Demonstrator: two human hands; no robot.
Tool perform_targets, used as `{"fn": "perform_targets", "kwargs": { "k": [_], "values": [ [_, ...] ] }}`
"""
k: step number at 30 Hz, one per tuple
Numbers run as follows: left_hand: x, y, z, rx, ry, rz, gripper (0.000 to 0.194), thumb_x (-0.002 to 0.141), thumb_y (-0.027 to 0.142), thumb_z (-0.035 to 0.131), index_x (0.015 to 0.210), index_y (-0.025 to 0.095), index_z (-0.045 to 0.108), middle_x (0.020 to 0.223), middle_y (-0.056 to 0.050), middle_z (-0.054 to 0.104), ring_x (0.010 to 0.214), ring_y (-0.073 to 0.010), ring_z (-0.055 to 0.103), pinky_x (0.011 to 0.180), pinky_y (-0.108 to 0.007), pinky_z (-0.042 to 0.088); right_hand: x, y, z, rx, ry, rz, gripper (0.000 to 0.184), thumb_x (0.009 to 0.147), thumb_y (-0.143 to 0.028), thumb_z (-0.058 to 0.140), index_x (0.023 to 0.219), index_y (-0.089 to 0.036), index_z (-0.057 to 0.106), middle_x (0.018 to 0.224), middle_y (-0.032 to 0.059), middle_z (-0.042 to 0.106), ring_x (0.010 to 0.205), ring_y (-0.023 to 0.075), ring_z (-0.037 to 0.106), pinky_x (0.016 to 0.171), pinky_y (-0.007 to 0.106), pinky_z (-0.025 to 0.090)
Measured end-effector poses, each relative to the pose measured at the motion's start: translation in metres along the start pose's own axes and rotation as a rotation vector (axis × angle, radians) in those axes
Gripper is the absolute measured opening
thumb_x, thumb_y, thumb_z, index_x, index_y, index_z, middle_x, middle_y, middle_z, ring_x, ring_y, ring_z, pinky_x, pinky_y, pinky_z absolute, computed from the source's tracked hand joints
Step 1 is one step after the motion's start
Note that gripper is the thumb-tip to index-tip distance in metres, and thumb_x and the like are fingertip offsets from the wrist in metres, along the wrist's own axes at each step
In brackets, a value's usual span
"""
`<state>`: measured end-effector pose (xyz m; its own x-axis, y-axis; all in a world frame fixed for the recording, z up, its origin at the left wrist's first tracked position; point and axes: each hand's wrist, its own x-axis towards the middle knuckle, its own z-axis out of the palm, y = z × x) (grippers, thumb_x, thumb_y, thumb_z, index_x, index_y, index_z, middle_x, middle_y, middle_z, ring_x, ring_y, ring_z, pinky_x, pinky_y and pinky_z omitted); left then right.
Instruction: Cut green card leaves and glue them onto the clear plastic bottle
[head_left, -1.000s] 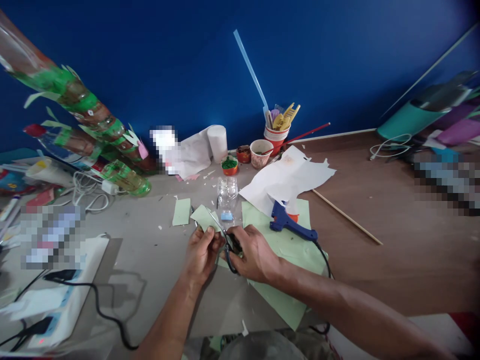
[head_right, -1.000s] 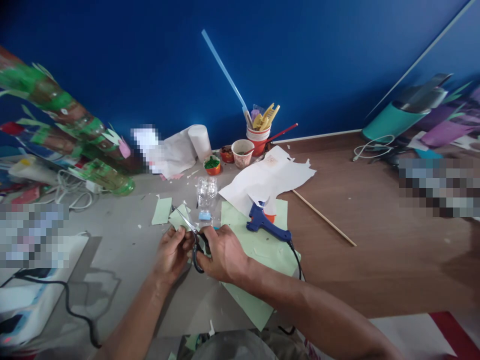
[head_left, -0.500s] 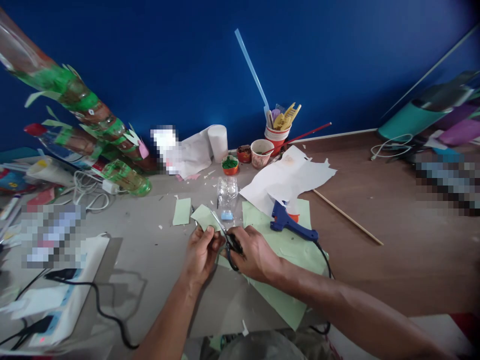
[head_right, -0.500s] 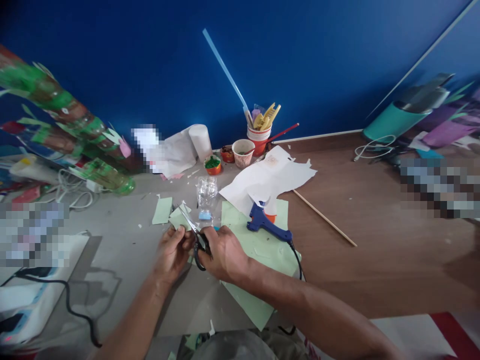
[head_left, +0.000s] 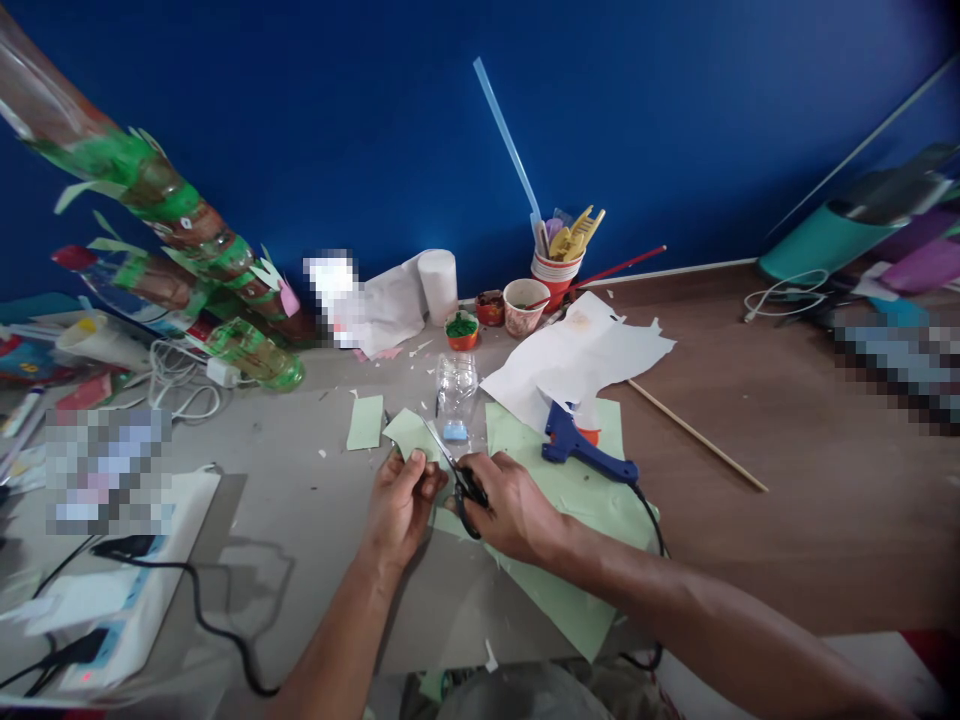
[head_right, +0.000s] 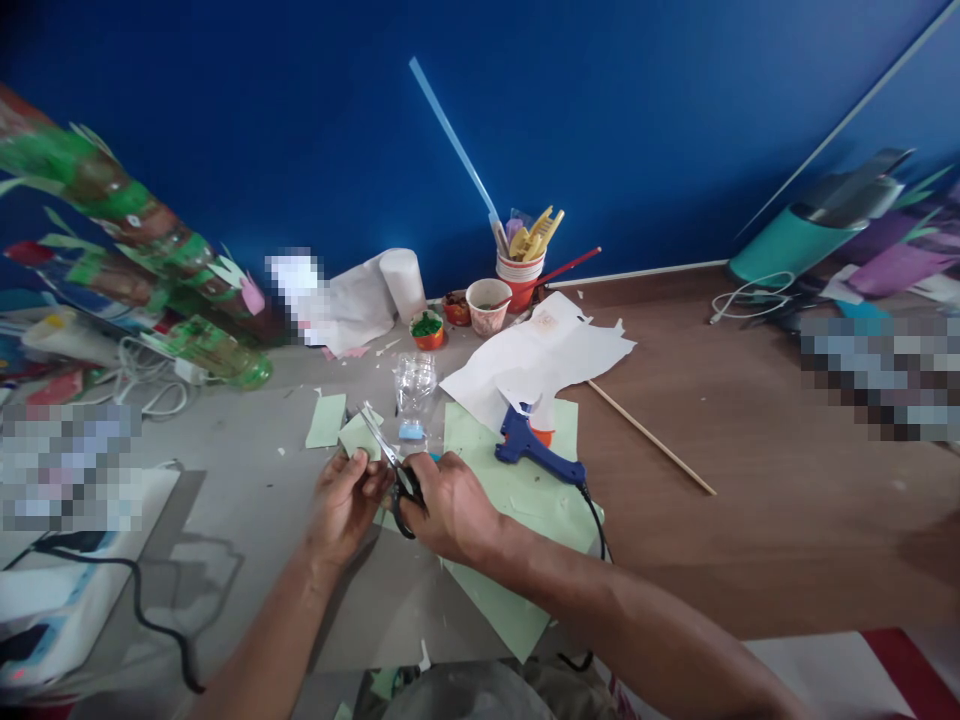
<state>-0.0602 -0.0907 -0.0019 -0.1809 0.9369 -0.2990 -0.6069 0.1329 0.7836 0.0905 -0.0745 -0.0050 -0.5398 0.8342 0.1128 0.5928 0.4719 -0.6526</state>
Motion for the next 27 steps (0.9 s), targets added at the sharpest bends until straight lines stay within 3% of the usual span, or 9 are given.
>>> {"fn": "perform_targets", "kwargs": {
  "k": [13,18,27],
  "values": [
    [0.002,0.001,0.0,-0.019,0.078,0.024,0.032,0.065,0.029,0.079,0.061,0.016,0.05,0.052,0.008,0.044,0.044,-0.0032,0.037,0.055,-0.021,0.043,-0.001,0.0,0.001,0.004,-0.012,0.009,0.026,0.077,-0.021,0.058,0.101,-0.014,0.056,0.076,0.0066,0.065,0.072,0.0217,0.058,0.066,0.029,0.042],
    [0.003,0.004,0.0,-0.069,0.158,0.08,0.038,0.064,0.025,0.08,0.057,0.017,0.043,0.05,0.009,0.041,0.044,-0.0034,0.038,0.059,-0.022,0.047,0.0,-0.001,0.0,0.006,-0.046,0.016,0.027,0.078,-0.023,0.06,0.103,-0.013,0.057,0.077,0.0068,0.066,0.075,0.0232,0.059,0.067,0.03,0.042],
    [0.005,0.011,0.0,-0.026,0.182,0.156,0.026,0.069,0.025,0.076,0.065,0.017,0.051,0.05,0.008,0.045,0.043,-0.0039,0.038,0.053,-0.02,0.041,-0.001,-0.004,-0.001,-0.01,-0.118,-0.036,0.027,0.078,-0.023,0.06,0.103,-0.013,0.057,0.078,0.0075,0.066,0.075,0.0222,0.06,0.067,0.029,0.041]
  ]
}}
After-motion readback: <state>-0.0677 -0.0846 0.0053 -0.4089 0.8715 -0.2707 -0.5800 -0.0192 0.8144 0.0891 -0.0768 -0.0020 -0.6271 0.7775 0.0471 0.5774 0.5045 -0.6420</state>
